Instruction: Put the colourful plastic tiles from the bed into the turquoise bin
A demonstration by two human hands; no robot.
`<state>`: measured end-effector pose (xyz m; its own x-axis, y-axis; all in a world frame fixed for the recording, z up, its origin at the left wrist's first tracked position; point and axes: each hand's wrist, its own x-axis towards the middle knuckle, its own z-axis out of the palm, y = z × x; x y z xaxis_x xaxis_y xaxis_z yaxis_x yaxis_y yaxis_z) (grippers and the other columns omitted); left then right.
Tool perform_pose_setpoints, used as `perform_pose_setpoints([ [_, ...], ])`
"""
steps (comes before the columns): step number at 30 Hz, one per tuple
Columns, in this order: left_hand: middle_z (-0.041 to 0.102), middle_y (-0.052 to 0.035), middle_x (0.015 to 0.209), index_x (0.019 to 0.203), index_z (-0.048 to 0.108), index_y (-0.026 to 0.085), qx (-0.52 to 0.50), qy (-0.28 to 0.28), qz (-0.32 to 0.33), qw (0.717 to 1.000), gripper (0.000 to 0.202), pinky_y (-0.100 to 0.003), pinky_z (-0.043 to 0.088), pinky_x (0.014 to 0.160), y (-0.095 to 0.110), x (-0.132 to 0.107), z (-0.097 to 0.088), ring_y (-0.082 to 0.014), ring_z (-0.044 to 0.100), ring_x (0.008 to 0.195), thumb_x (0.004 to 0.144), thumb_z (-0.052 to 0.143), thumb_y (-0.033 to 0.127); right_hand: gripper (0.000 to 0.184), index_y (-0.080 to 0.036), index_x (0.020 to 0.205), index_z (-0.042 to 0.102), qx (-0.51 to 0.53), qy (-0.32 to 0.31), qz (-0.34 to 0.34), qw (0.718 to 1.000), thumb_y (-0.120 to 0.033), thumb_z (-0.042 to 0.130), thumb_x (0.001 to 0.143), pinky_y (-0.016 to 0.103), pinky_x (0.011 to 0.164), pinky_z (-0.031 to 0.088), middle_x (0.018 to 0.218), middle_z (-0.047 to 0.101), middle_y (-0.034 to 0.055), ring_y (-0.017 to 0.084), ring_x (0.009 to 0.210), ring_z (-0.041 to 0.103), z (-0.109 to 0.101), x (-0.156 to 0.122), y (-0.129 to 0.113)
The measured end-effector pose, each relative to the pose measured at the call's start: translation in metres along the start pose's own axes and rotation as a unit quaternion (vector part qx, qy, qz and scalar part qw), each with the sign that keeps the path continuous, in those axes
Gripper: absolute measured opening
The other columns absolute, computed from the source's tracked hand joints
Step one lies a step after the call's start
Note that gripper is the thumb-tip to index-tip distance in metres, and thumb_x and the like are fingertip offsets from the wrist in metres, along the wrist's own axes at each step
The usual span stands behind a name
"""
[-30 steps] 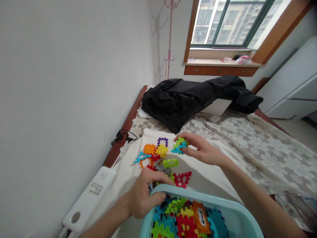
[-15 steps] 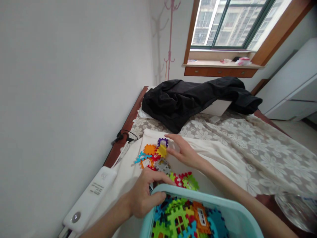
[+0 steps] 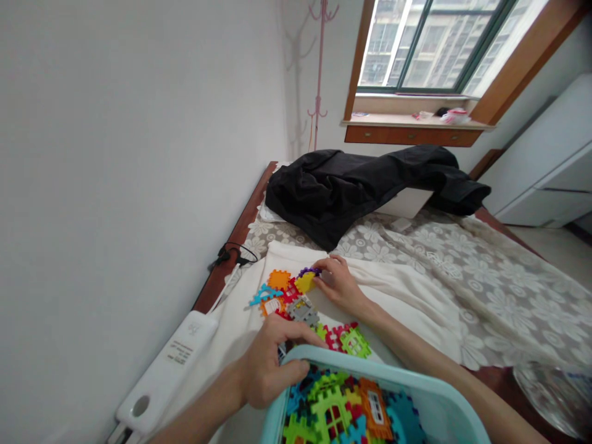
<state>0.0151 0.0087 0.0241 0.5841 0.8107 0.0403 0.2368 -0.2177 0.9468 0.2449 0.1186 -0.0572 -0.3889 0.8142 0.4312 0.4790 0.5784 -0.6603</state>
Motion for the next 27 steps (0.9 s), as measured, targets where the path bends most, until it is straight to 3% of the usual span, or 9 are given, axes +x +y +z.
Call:
perform_pose_setpoints([
  [4,0.078,-0.0068,0.079,0.103,0.085,0.015,0.005,0.01,0.005,1.0,0.036,-0.028,0.044,0.068,-0.004,0.0,0.0,-0.0188,0.061,0.067,0.075,0.067,0.028,0.025,-0.021,0.116,0.064,0.118,0.009,0.045,0.992,-0.027,0.066,0.092,0.049,0.106,0.048,0.114,0.073,0.0087,0.024,0.109,0.066,-0.002,0.002,0.003],
  [8,0.077,-0.0066,0.078,0.102,0.085,0.016,0.006,0.015,-0.003,1.0,0.035,-0.029,0.043,0.07,-0.006,0.0,0.0,-0.0194,0.063,0.069,0.075,0.068,0.03,0.03,-0.022,0.117,0.065,0.36,-0.017,0.106,0.927,-0.034,0.075,0.091,0.033,0.087,0.056,0.109,0.073,0.0045,0.017,0.096,0.069,-0.026,0.007,-0.012],
  [11,0.077,-0.007,0.076,0.102,0.084,0.014,-0.025,0.006,0.006,1.0,0.036,-0.028,0.043,0.065,-0.008,0.001,0.001,-0.0186,0.062,0.064,0.074,0.069,0.03,0.031,-0.022,0.116,0.068,0.453,-0.101,0.077,0.882,-0.032,0.081,0.09,0.025,0.077,0.056,0.104,0.072,0.0032,0.013,0.087,0.068,-0.065,0.008,-0.046],
  [14,0.073,-0.0061,0.074,0.101,0.082,0.011,-0.054,-0.001,-0.001,0.999,0.036,-0.027,0.041,0.061,-0.012,0.002,0.002,-0.0175,0.059,0.062,0.076,0.069,0.033,0.031,-0.019,0.119,0.071,0.418,-0.197,0.01,0.887,-0.029,0.08,0.091,0.027,0.087,0.057,0.108,0.075,0.007,0.015,0.096,0.07,-0.103,0.009,-0.084],
  [16,0.07,-0.0045,0.071,0.097,0.08,0.01,-0.063,0.005,-0.005,0.998,0.033,-0.025,0.039,0.058,-0.013,0.003,0.003,-0.0159,0.055,0.06,0.074,0.069,0.032,0.03,-0.018,0.116,0.075,0.388,-0.303,-0.043,0.869,-0.034,0.08,0.092,0.032,0.097,0.056,0.113,0.076,0.0102,0.019,0.105,0.071,-0.115,0.012,-0.099],
  [18,0.071,-0.0047,0.073,0.095,0.081,0.011,-0.06,0.015,0.001,0.998,0.032,-0.025,0.038,0.059,-0.014,0.003,0.003,-0.0158,0.056,0.062,0.072,0.068,0.029,0.026,-0.018,0.109,0.077,0.368,-0.335,-0.073,0.864,-0.04,0.074,0.096,0.037,0.104,0.054,0.12,0.076,0.0121,0.022,0.112,0.071,-0.11,0.013,-0.1],
  [19,0.071,-0.0048,0.073,0.096,0.082,0.011,-0.06,0.016,0.007,0.998,0.033,-0.025,0.038,0.059,-0.014,0.004,0.003,-0.0157,0.056,0.062,0.071,0.069,0.029,0.026,-0.018,0.106,0.077,0.355,-0.309,-0.07,0.88,-0.041,0.07,0.099,0.038,0.106,0.053,0.121,0.075,0.0122,0.022,0.113,0.071,-0.101,0.014,-0.095],
  [23,0.069,-0.0045,0.066,0.1,0.084,0.011,-0.065,0.0,0.018,0.998,0.038,-0.025,0.036,0.057,-0.013,0.005,0.003,-0.0148,0.051,0.057,0.073,0.069,0.033,0.029,-0.02,0.122,0.071,0.206,-0.122,-0.019,0.971,-0.041,0.062,0.104,0.038,0.103,0.053,0.119,0.075,0.0104,0.02,0.111,0.069,-0.046,0.01,-0.066],
  [27,0.069,-0.0051,0.066,0.097,0.084,0.011,-0.045,0.017,0.016,0.999,0.037,-0.026,0.035,0.056,-0.012,0.005,0.004,-0.0153,0.051,0.057,0.07,0.068,0.03,0.052,-0.023,0.15,0.055,0.048,-0.171,-0.116,0.977,-0.042,0.063,0.102,0.046,0.12,0.043,0.153,0.058,0.0135,0.027,0.14,0.052,0.001,0.019,-0.056],
])
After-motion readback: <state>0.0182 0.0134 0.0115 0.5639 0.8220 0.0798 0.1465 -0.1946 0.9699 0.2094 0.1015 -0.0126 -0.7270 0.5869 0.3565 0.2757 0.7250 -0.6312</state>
